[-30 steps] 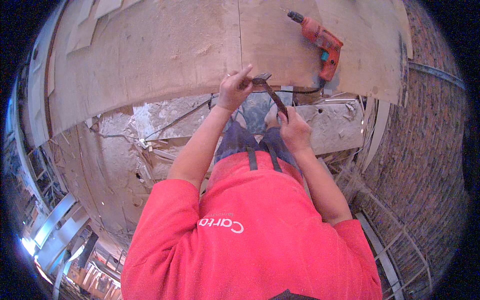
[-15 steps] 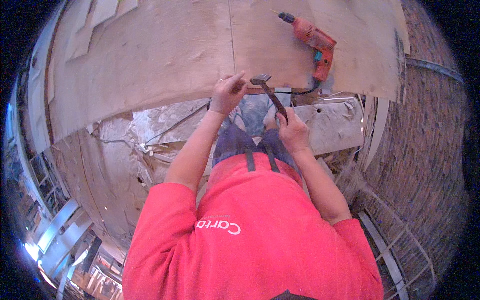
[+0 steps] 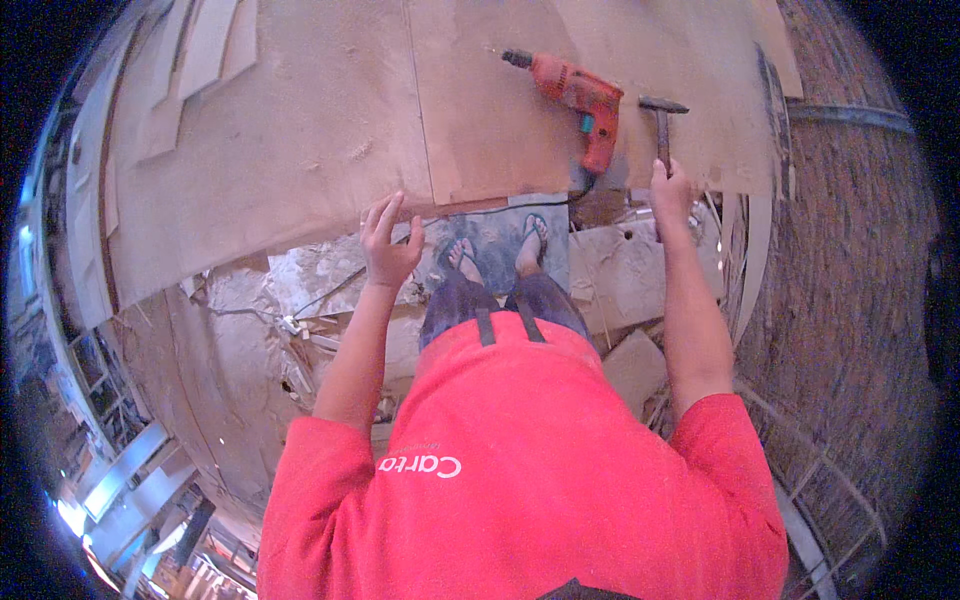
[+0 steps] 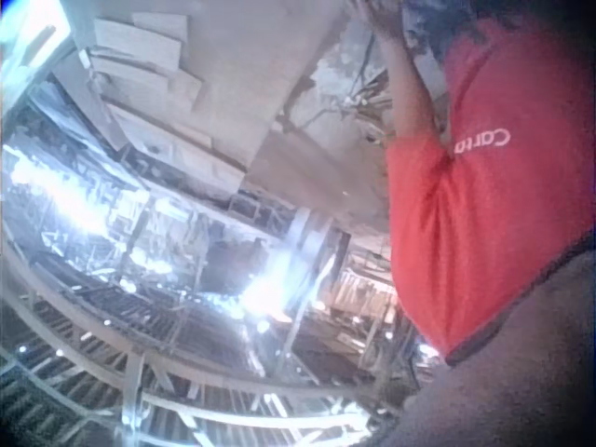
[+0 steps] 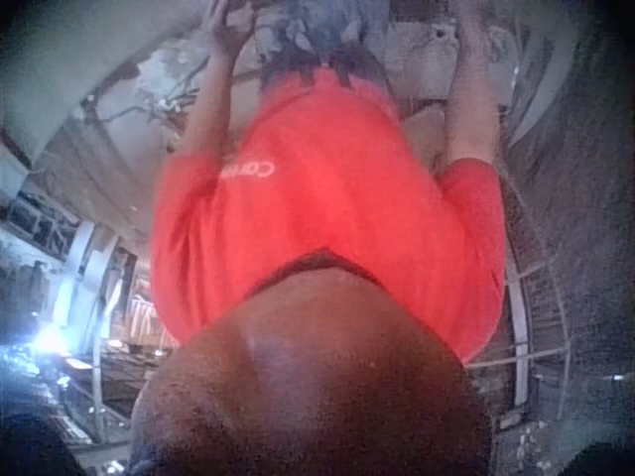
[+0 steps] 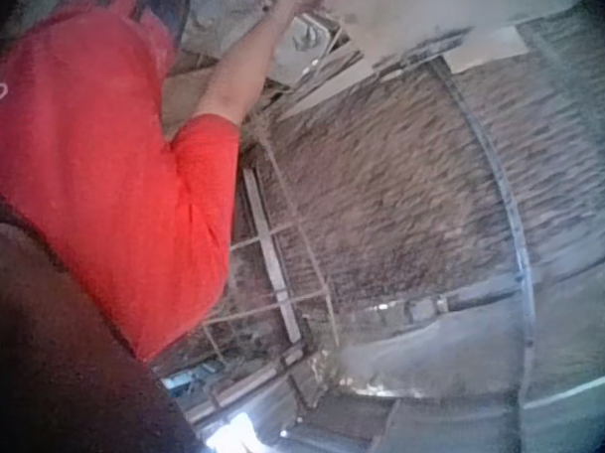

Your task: The person uses a power drill to drive screws into a large wooden board on a workbench. They also use a hammer to tap the board and handle a small box of screws.

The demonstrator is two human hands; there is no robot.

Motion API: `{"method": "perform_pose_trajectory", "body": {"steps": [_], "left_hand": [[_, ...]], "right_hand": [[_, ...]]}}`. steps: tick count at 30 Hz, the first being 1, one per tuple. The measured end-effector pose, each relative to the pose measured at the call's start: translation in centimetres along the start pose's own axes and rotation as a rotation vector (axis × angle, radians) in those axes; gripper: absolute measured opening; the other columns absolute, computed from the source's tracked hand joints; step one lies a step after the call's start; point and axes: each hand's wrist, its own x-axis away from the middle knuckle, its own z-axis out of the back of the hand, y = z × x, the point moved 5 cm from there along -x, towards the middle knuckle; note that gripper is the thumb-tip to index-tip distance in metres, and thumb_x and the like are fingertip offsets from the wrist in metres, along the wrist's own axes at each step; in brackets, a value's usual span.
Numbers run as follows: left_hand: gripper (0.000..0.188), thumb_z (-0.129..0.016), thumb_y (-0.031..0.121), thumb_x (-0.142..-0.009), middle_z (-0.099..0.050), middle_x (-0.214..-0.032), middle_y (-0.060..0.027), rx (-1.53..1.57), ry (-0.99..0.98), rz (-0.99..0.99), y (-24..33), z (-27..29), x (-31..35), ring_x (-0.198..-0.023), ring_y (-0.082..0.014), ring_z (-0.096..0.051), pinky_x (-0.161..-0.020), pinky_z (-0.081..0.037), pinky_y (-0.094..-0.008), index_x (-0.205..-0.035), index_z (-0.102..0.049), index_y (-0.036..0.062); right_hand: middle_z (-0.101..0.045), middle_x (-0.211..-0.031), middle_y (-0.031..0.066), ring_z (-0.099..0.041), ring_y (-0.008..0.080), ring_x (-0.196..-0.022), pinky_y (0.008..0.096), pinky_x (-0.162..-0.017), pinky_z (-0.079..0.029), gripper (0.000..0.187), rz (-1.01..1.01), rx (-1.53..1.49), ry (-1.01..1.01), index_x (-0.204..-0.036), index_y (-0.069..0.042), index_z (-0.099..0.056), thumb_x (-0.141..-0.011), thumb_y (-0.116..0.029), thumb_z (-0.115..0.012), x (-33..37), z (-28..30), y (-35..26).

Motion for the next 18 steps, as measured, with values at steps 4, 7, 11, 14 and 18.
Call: {"method": "perform_pose_trajectory", "body": {"steps": [4,7,11,14,18], "left_hand": [[0.047,-0.077,0.004,-0.080,-0.070,-0.117,-0.0166,-0.121,0.123,0.070,0.4,2.7,2.3,-0.107,-0.0353,-0.066,-0.092,-0.052,-0.0448,-0.126,-0.069,0.0040],[0.044,-0.075,0.002,-0.081,-0.069,-0.118,-0.0168,-0.163,0.164,0.165,1.7,3.2,3.8,-0.107,-0.0360,-0.065,-0.092,-0.053,-0.0451,-0.125,-0.069,0.0037],[0.040,-0.074,0.002,-0.083,-0.069,-0.118,-0.0164,-0.229,0.202,0.212,4.1,3.6,5.7,-0.108,-0.0362,-0.065,-0.093,-0.053,-0.0450,-0.123,-0.070,0.0041],[0.039,-0.073,0.002,-0.083,-0.069,-0.117,-0.0160,-0.226,0.272,0.296,5.0,3.4,7.6,-0.109,-0.0359,-0.065,-0.093,-0.053,-0.0446,-0.122,-0.070,0.0042],[0.037,-0.073,0.001,-0.083,-0.069,-0.117,-0.0159,-0.218,0.298,0.413,6.2,3.7,9.4,-0.110,-0.0355,-0.065,-0.094,-0.054,-0.0446,-0.120,-0.070,0.0033]], "right_hand": [[-0.067,-0.124,0.0266,-0.066,0.0401,-0.115,0.0495,-0.100,-0.050,0.067,0.357,0.110,0.040,-0.137,-0.001,-0.059,-0.087,-0.041,-0.076,0.4,1.1,-9.4],[-0.071,-0.112,0.0202,-0.070,0.0370,-0.100,0.0481,-0.092,-0.054,0.057,0.410,-0.238,-0.141,-0.128,-0.002,-0.062,-0.082,-0.029,-0.082,1.0,-1.2,-13.3],[-0.067,-0.094,0.0097,-0.071,0.0268,-0.083,0.0400,-0.073,-0.059,0.045,0.182,-0.620,-0.631,-0.110,-0.006,-0.058,-0.075,-0.016,-0.085,-0.6,-5.3,-14.1],[-0.064,-0.090,0.0055,-0.070,0.0215,-0.076,0.0368,-0.063,-0.059,0.040,-0.041,-0.771,-0.765,-0.106,-0.010,-0.058,-0.079,-0.020,-0.084,-1.0,-5.8,-13.4],[-0.064,-0.085,0.0043,-0.067,0.0197,-0.070,0.0393,-0.061,-0.061,0.040,-0.424,-1.286,-0.937,-0.109,-0.008,-0.060,-0.087,-0.035,-0.081,0.5,-1.4,-18.8]]}}
